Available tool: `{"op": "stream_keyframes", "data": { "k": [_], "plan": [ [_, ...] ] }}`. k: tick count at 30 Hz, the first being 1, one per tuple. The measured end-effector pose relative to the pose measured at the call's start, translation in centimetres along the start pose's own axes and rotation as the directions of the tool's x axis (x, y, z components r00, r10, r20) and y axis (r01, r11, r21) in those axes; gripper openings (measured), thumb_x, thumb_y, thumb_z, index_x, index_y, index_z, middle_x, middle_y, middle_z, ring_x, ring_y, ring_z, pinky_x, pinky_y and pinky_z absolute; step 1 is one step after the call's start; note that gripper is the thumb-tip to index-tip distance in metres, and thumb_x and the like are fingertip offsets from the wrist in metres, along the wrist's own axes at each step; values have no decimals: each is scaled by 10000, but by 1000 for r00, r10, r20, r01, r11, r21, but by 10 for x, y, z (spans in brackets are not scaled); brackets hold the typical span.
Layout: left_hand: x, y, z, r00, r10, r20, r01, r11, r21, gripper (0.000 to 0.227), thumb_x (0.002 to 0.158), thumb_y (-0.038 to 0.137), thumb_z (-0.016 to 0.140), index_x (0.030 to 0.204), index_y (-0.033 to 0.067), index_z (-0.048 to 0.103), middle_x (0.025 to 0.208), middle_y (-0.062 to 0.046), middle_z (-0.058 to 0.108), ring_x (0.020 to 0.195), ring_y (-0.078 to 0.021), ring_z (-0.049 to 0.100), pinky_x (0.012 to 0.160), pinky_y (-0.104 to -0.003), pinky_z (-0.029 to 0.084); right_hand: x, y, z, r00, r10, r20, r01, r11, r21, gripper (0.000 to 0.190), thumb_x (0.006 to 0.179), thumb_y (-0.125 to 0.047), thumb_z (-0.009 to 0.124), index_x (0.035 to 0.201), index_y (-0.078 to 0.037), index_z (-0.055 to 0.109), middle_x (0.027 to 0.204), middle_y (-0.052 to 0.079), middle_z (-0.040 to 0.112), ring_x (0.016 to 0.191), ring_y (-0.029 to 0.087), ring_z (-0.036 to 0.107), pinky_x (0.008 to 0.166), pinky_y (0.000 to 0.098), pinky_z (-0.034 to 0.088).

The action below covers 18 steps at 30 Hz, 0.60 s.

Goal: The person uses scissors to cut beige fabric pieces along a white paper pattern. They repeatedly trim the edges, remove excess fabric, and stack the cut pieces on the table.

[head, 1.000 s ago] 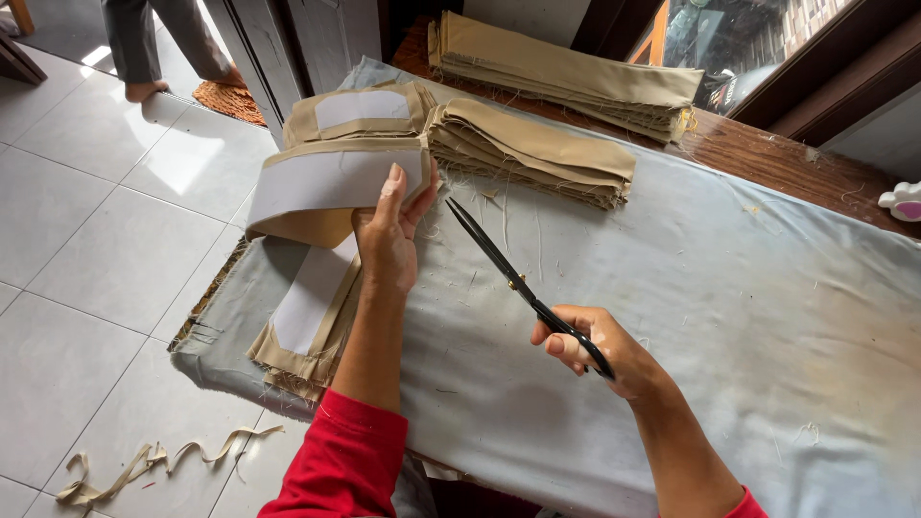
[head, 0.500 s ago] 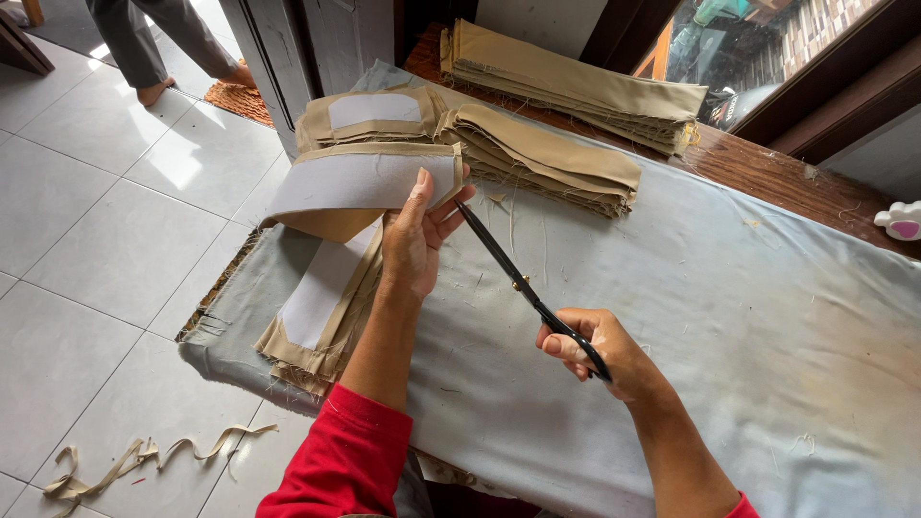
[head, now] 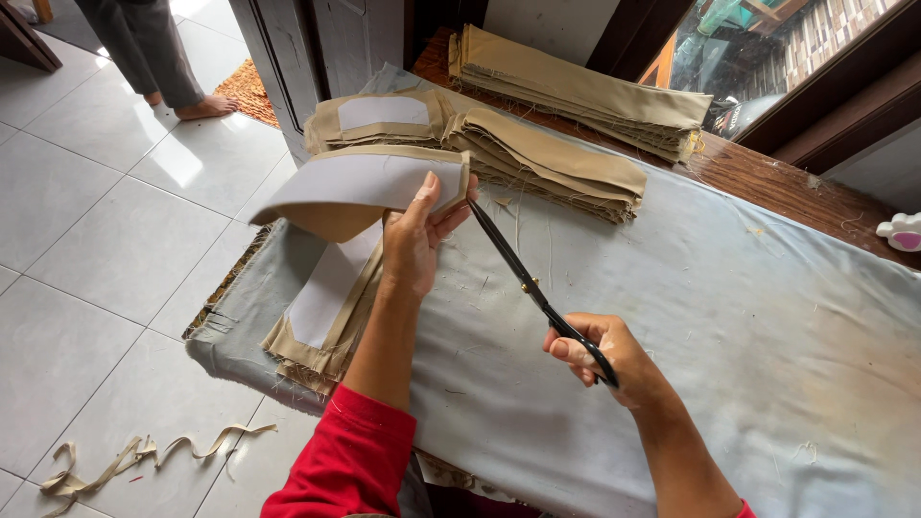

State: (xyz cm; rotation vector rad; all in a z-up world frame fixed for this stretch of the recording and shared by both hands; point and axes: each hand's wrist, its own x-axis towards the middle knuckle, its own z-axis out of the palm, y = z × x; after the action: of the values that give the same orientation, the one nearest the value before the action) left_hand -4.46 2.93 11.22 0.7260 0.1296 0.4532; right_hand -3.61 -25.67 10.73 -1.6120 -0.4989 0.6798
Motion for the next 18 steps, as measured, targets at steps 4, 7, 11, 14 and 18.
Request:
{"op": "stream_keyframes", "data": {
  "k": [4,7,11,14,18],
  "plan": [
    [0,5,-2,1000,-21,-2,21,997,73,356,974,317,658,1178,25,670,1120,-249,750,989,-326,758,839,-377,645,-1,3,-8,1000,4,16,-4,1000,-9,200,799,-160,823,782,27,753,411,67,499,337,110,457,391,220,363],
    [-3,11,1,999,-40,0,40,995,91,356,968,323,658,1149,16,676,1098,-258,752,971,-334,761,820,-381,647,-2,1,-8,1000,9,19,-9,1000,-18,214,799,-162,828,771,37,756,402,72,497,328,109,453,384,217,348],
    [-3,12,2,998,-58,10,57,996,69,346,969,318,656,1127,12,687,1086,-247,757,944,-315,765,796,-372,652,-2,2,-10,1000,14,16,-14,999,-33,193,802,-141,823,760,34,752,417,67,500,330,105,457,379,216,351],
    [-3,11,2,998,-65,14,64,996,62,338,970,300,661,1125,1,685,1082,-263,751,938,-332,761,788,-387,652,-1,2,-11,1000,10,17,-9,999,-38,188,795,-134,831,753,32,755,419,70,504,324,108,464,376,218,359],
    [-4,9,3,996,-92,2,92,995,39,302,974,268,661,1112,0,682,1057,-268,750,921,-334,756,760,-383,656,-1,4,-12,1000,7,19,-6,999,-54,180,794,-109,838,744,43,754,410,73,511,316,104,464,364,210,354]
  ]
}}
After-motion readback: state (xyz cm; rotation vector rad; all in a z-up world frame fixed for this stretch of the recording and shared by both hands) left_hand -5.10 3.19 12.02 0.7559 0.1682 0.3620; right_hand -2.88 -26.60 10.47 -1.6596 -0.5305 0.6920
